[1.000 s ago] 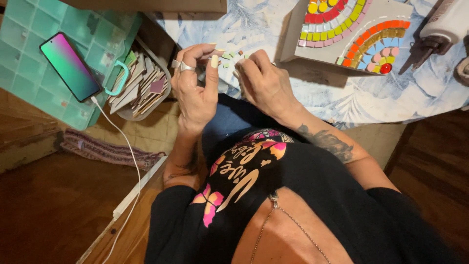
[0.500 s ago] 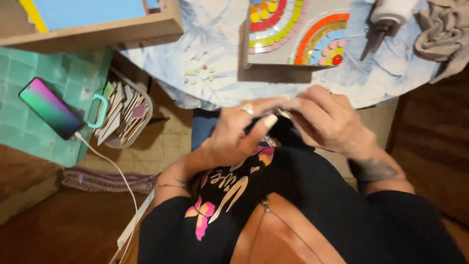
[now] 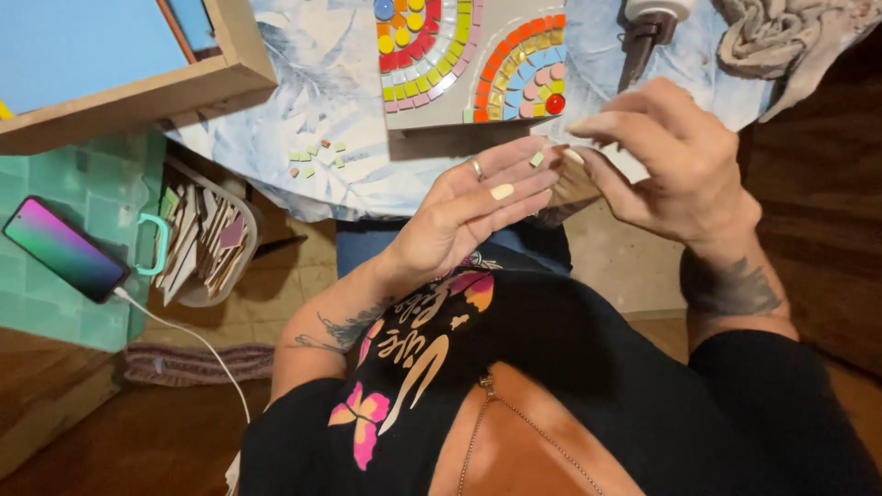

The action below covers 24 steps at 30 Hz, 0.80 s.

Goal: The person applies glue to a small board with a rainbow mosaic pattern and places small colored tiles into the glued areas. They use a wooden stick to adjust the tiles and ensure proper alignment.

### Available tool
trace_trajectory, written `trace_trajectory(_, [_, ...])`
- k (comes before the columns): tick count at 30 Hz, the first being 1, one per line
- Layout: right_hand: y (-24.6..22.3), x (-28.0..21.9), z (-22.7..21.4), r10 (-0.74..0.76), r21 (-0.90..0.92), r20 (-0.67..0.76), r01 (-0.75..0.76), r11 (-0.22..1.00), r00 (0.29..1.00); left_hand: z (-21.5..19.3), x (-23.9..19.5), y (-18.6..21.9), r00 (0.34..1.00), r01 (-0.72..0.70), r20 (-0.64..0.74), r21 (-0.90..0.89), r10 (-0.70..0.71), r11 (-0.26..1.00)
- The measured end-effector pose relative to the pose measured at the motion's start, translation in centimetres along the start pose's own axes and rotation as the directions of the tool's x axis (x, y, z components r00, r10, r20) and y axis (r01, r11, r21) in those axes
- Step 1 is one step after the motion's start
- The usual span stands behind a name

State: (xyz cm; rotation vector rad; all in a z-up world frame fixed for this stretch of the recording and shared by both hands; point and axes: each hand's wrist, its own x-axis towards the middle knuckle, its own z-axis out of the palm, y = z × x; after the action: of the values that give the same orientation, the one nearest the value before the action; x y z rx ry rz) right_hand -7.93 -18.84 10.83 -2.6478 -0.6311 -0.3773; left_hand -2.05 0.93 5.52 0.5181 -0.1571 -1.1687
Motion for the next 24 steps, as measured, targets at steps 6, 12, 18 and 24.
trace_trajectory(6, [-1.0,-0.4,2.1,0.126,0.140,-0.213,-0.098,0.985,0.969,-0.2,0.1,-0.2,1.000,-0.018,0.010,-0.003,0.018,1.000])
trace_trajectory(12, [-1.2,0.2,2.7,0.110,0.120,-0.204,-0.087,0.989,0.973,0.5,-0.2,0.1,0.997,-0.074,0.024,0.179,0.071,0.981])
trace_trajectory(18, [-1.4,0.8,3.1,0.111,0.142,-0.215,-0.082,0.986,0.970,0.7,-0.6,0.5,0.994,-0.108,0.035,0.205,0.103,0.973])
trace_trajectory(24, [-1.6,1.3,3.2,0.101,0.119,-0.194,-0.079,0.990,0.976,0.5,-0.9,0.9,0.991,-0.130,0.049,0.244,0.121,0.961])
